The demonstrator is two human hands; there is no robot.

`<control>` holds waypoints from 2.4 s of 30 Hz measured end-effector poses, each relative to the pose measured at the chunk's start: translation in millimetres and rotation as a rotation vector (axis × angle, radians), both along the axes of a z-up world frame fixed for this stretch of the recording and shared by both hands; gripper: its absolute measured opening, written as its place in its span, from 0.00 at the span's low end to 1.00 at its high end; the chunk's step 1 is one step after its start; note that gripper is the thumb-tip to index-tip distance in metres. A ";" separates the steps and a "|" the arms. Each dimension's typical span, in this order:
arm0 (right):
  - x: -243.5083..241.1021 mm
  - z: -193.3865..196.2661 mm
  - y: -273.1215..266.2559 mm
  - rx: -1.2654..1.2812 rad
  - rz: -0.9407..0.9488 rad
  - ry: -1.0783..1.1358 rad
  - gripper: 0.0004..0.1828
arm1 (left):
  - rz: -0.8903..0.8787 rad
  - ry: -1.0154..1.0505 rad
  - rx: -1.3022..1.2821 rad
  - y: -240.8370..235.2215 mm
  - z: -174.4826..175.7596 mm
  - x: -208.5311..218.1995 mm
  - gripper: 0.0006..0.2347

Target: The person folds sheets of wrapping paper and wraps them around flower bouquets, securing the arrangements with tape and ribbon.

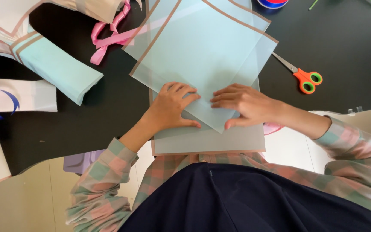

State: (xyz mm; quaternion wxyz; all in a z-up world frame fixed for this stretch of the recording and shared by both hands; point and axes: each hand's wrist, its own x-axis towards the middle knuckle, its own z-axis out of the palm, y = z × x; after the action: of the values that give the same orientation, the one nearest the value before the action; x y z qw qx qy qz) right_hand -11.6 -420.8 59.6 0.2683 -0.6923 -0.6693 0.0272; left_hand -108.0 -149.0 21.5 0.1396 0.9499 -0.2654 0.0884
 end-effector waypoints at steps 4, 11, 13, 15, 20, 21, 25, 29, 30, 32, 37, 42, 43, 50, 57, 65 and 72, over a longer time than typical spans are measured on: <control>12.3 0.5 6.2 -0.024 -0.032 0.177 0.42 | 0.024 0.014 -0.046 -4.4 5.6 0.6 0.32; 2.5 -15.3 21.6 -0.165 -0.034 -0.211 0.54 | 0.126 -0.016 0.008 -10.5 -9.5 2.8 0.37; -3.8 -10.5 17.1 -0.170 -0.009 -0.206 0.54 | 0.139 0.008 0.018 -11.2 -8.9 1.6 0.39; -11.6 -8.2 10.1 -0.179 0.013 -0.196 0.53 | 0.149 0.037 0.024 -11.8 -8.0 1.0 0.40; -41.2 4.3 -18.1 -0.114 0.194 0.036 0.48 | 0.170 0.074 0.018 -12.2 -10.1 -0.5 0.42; -43.5 13.9 -26.2 -0.112 0.191 0.033 0.48 | 0.168 0.072 0.020 -11.6 -8.8 -0.4 0.42; -38.1 44.6 -48.4 -0.177 0.189 0.501 0.13 | 0.156 0.085 0.024 -10.2 -8.3 5.4 0.41; -14.4 32.8 -51.1 0.019 -0.128 0.351 0.10 | 0.156 0.088 0.008 -8.5 -13.3 13.0 0.40; -11.3 32.0 -44.5 0.020 -0.128 0.347 0.10 | 0.156 0.083 0.008 -8.6 -12.5 14.8 0.40; -7.4 29.6 -30.7 0.016 -0.146 0.012 0.17 | 0.163 0.100 -0.028 -8.7 -11.9 14.5 0.39; -25.1 8.3 -22.1 -0.138 -0.055 -0.140 0.38 | 0.173 0.140 -0.055 -3.5 -13.0 14.9 0.38; -46.0 25.8 -38.2 -0.309 0.329 0.628 0.32 | 0.175 0.152 -0.074 -3.3 -13.0 15.9 0.38; -46.5 29.9 -38.1 -0.226 0.325 0.748 0.27 | 0.185 0.148 -0.071 -4.0 -11.5 15.7 0.37; -18.1 35.2 -21.4 0.036 -0.273 0.149 0.26 | 0.198 0.170 -0.098 -4.6 -8.5 14.6 0.39; -4.4 -14.7 3.2 -0.224 -0.324 -0.216 0.44 | 0.211 0.172 -0.122 -3.5 -8.8 15.1 0.44; -5.5 12.9 18.8 0.021 0.012 0.599 0.29 | 0.202 0.265 -0.152 -2.1 0.4 13.3 0.60; 12.4 -32.9 45.0 -0.107 -0.130 -0.180 0.41 | 0.176 0.306 -0.258 6.9 -4.7 16.8 0.66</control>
State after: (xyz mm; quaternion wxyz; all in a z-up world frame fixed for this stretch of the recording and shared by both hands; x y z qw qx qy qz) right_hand 0.8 -375.8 26.7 0.1712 -0.7473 -0.6419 -0.0167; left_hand -91.2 -142.1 16.8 0.2904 0.9460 -0.1438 -0.0116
